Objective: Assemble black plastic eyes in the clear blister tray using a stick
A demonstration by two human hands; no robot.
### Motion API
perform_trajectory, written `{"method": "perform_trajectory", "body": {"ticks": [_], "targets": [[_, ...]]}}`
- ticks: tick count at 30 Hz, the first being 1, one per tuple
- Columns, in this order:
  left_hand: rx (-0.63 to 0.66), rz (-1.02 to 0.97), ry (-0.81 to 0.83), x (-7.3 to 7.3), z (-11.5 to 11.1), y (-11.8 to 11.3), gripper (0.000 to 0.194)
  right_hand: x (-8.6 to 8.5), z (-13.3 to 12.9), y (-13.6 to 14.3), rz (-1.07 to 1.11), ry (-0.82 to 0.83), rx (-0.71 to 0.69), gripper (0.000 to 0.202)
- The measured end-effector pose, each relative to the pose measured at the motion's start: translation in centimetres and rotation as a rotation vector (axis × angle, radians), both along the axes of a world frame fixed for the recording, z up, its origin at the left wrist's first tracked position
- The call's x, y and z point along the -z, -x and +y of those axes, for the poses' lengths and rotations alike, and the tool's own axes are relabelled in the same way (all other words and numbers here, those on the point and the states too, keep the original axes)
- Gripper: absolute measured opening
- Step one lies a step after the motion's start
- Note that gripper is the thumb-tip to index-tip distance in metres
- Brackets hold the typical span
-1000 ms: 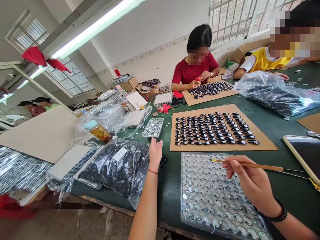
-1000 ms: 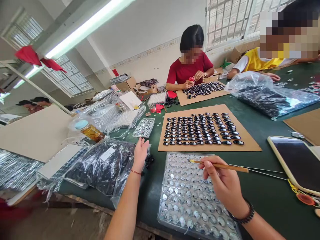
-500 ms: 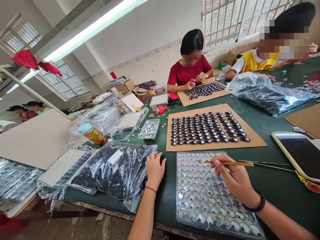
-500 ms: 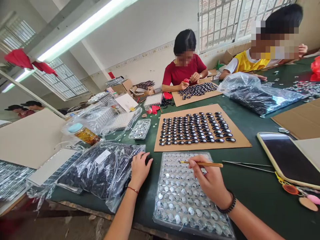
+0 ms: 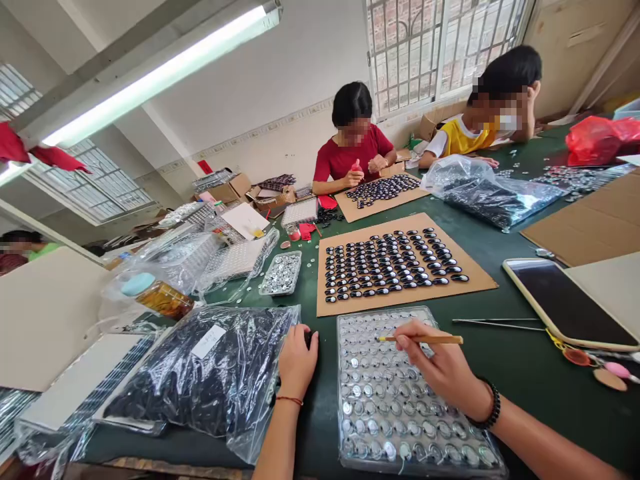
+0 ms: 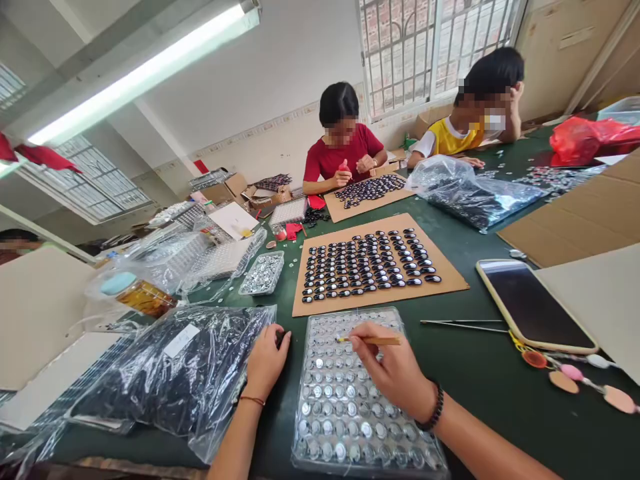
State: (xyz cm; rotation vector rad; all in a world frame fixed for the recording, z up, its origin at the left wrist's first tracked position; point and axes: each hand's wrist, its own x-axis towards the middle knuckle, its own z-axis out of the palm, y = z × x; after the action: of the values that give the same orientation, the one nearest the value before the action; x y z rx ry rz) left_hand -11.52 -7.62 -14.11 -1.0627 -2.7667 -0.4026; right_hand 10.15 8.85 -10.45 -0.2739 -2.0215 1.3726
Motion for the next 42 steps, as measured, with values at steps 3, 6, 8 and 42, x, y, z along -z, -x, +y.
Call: {"method": "perform_trajectory", "body": {"ticks": [3, 6, 8, 42], "targets": [[-0.018, -0.086, -0.001, 0.0, 0.0, 0.0, 0.018, -0.6, 0.4, 0.2, 0.068, 0.346, 0.0, 0.02], [-0.007, -0.104, 0.027, -0.2, 0.1, -0.3, 0.019, -1.0, 1.3, 0.6, 0.163, 0.72, 0.006, 0.022], [-0.006, -0.109, 0.042, -0.3, 0.2, -0.5, 0.021, -1.1, 2.0, 0.9, 0.223, 0.935, -0.021, 0.02], [0.151, -2.051, -1.43, -8.0, 2.0, -4.4, 0.021, -1.3, 2.8, 0.3, 0.28, 1.468, -0.224, 0.011]]}}
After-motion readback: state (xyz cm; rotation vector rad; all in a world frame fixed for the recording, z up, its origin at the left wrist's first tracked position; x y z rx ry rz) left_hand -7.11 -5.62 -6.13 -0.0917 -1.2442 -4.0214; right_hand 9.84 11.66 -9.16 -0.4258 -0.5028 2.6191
